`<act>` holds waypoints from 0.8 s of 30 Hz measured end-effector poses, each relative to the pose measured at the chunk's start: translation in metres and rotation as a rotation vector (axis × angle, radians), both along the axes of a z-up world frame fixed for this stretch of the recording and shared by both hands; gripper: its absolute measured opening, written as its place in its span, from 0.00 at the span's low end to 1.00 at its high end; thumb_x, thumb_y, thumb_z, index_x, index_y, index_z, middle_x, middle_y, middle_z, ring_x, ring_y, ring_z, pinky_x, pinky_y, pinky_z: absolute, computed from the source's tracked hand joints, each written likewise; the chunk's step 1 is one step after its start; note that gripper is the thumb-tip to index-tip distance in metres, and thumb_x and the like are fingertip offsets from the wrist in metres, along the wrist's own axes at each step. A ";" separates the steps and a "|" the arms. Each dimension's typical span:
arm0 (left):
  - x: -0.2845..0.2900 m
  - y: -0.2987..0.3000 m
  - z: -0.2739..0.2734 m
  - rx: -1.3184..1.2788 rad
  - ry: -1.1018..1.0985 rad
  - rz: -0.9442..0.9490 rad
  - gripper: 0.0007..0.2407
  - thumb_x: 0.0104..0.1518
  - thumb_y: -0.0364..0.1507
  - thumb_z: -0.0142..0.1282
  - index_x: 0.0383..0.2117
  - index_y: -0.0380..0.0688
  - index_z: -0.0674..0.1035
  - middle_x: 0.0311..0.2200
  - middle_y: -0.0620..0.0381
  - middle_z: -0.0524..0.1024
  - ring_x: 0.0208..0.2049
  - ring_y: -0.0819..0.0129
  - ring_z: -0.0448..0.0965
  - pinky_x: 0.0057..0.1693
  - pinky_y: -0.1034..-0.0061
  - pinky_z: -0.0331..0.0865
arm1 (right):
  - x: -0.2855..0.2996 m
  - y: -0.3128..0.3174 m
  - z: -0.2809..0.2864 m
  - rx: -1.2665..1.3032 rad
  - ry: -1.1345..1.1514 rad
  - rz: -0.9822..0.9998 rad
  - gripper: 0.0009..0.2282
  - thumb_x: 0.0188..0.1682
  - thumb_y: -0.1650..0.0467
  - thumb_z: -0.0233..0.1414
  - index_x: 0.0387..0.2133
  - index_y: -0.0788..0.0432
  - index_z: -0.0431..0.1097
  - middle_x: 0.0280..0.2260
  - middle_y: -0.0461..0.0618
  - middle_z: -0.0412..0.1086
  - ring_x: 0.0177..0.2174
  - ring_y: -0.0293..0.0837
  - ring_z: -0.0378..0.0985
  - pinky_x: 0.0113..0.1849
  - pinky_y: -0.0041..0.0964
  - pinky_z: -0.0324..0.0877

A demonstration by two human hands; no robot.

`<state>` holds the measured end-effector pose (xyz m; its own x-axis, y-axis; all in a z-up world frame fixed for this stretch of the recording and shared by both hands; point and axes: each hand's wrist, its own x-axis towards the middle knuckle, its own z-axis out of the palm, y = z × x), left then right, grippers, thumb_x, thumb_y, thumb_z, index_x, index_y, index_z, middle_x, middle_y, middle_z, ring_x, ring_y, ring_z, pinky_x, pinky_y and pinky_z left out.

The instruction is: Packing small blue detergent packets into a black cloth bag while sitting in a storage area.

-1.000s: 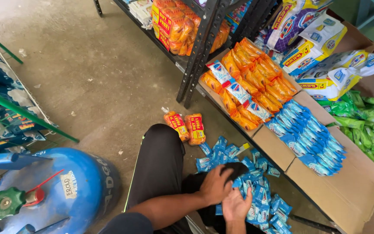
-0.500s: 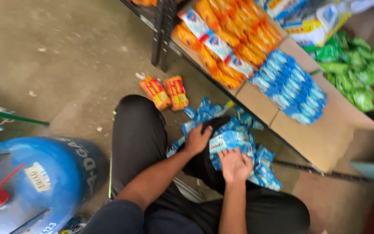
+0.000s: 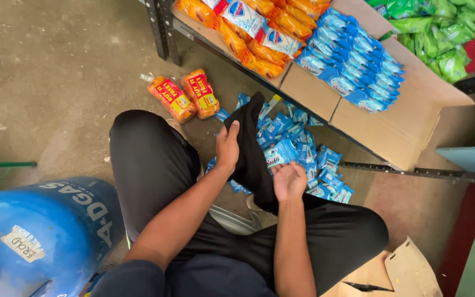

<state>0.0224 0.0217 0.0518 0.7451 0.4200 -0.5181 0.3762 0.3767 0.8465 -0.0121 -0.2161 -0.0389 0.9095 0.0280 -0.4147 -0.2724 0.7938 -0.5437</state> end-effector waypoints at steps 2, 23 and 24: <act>-0.003 -0.004 0.035 -0.066 -0.052 0.044 0.18 0.64 0.40 0.55 0.53 0.44 0.81 0.54 0.47 0.79 0.60 0.58 0.73 0.64 0.61 0.67 | 0.000 0.023 0.036 0.041 0.033 0.063 0.03 0.42 0.63 0.55 0.21 0.42 0.76 0.34 0.48 0.78 0.40 0.53 0.79 0.49 0.56 0.69; -0.002 -0.009 -0.101 0.504 -0.038 -0.662 0.22 0.60 0.45 0.58 0.55 0.47 0.78 0.51 0.47 0.71 0.54 0.37 0.76 0.58 0.54 0.74 | -0.004 0.047 -0.066 -0.441 0.312 0.209 0.37 0.51 0.67 0.62 0.69 0.59 0.44 0.60 0.60 0.57 0.58 0.53 0.64 0.60 0.59 0.59; 0.002 -0.006 -0.104 0.317 0.085 -0.560 0.25 0.59 0.51 0.55 0.57 0.49 0.77 0.54 0.47 0.73 0.58 0.44 0.74 0.61 0.56 0.72 | 0.003 0.047 -0.066 -0.461 0.293 0.174 0.35 0.50 0.70 0.63 0.67 0.57 0.47 0.55 0.57 0.61 0.54 0.52 0.69 0.57 0.56 0.64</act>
<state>0.0242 0.0159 -0.0523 0.8576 0.1217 -0.4997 0.5138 -0.1591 0.8430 -0.0096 -0.1686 -0.1053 0.7527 -0.0769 -0.6539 -0.5694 0.4225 -0.7051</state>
